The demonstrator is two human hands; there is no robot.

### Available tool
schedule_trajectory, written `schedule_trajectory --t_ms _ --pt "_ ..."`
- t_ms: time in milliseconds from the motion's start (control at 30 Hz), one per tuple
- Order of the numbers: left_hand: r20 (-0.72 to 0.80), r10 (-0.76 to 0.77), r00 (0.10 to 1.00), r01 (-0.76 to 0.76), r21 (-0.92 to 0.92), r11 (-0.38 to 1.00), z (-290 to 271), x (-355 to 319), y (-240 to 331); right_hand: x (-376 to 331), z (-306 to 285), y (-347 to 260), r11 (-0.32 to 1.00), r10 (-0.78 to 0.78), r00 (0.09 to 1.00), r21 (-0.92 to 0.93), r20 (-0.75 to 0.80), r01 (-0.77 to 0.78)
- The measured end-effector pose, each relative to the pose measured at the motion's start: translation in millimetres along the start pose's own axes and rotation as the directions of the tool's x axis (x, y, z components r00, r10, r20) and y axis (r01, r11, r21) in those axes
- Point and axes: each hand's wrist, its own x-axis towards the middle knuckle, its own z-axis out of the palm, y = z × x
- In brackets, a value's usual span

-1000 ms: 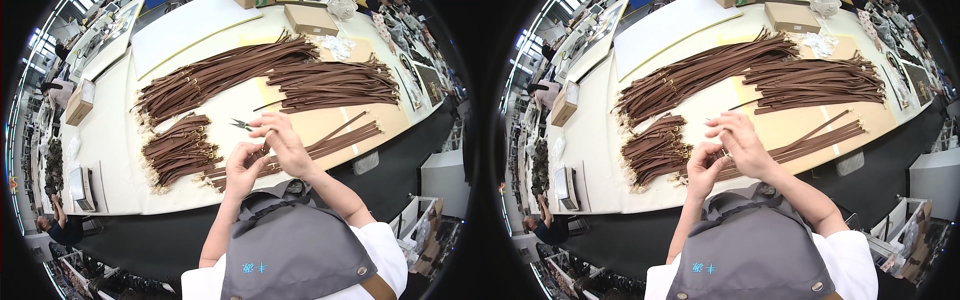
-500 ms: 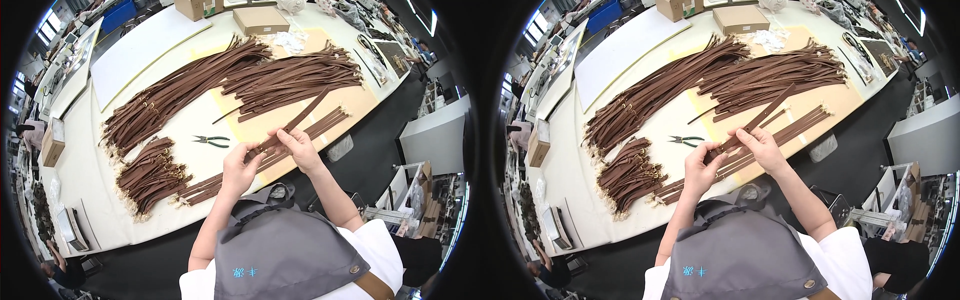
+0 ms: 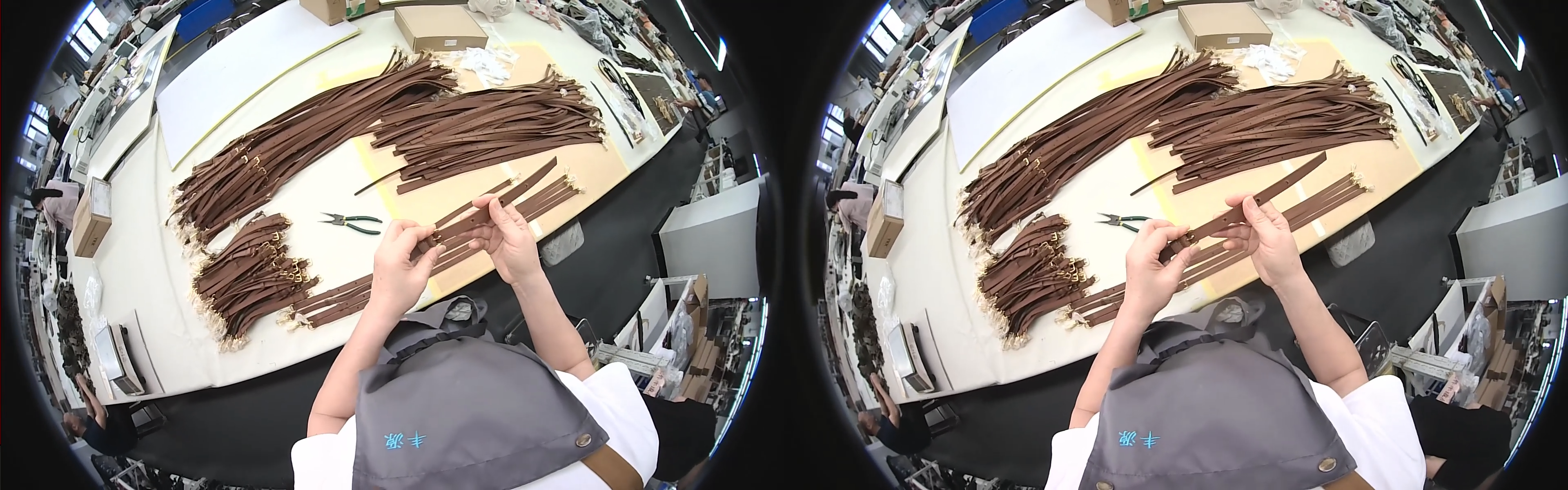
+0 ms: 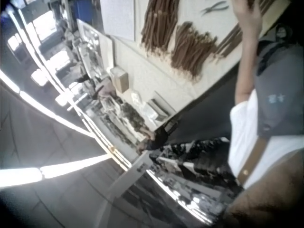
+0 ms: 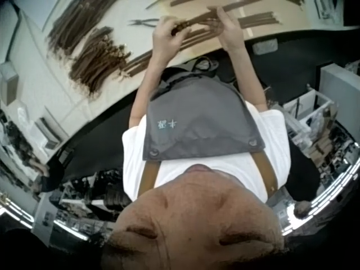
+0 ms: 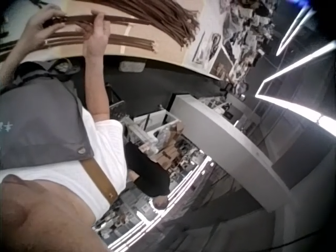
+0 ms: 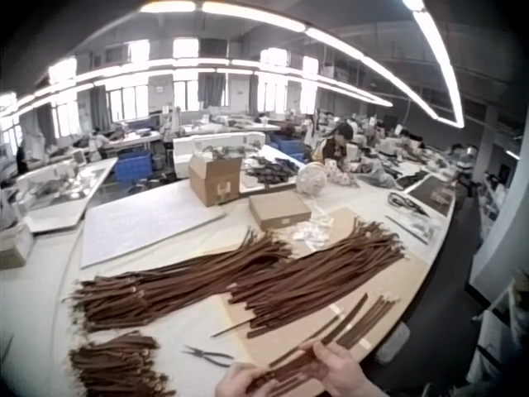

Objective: The recorder is attaching metal hooks and rings to thin leather straps in a leather goods workshop.

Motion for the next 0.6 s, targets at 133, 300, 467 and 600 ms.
schedule_trajectory --t_ms 133,300,467,600 --pt "-0.025 0.011 1.000 -0.011 0.004 1.000 -6.1 -2.0 -1.3 2.9 7.0 -1.8 1.000 -0.010 1.000 -0.015 0.028 0.010" --pt "-0.040 0.022 0.999 -0.020 0.045 0.999 -15.1 -5.7 -4.5 0.3 26.8 -0.6 0.986 -0.037 0.998 -0.163 0.048 0.044" --pt "-0.035 0.039 0.999 -0.035 0.122 0.992 -29.8 -10.2 -14.4 -15.2 72.1 4.3 0.841 -0.054 0.952 -0.501 0.300 0.205" --pt "-0.011 0.036 0.999 -0.035 0.097 0.995 -48.9 -21.3 -27.5 -18.1 104.4 -4.4 0.693 0.038 0.912 -0.668 0.409 0.271"
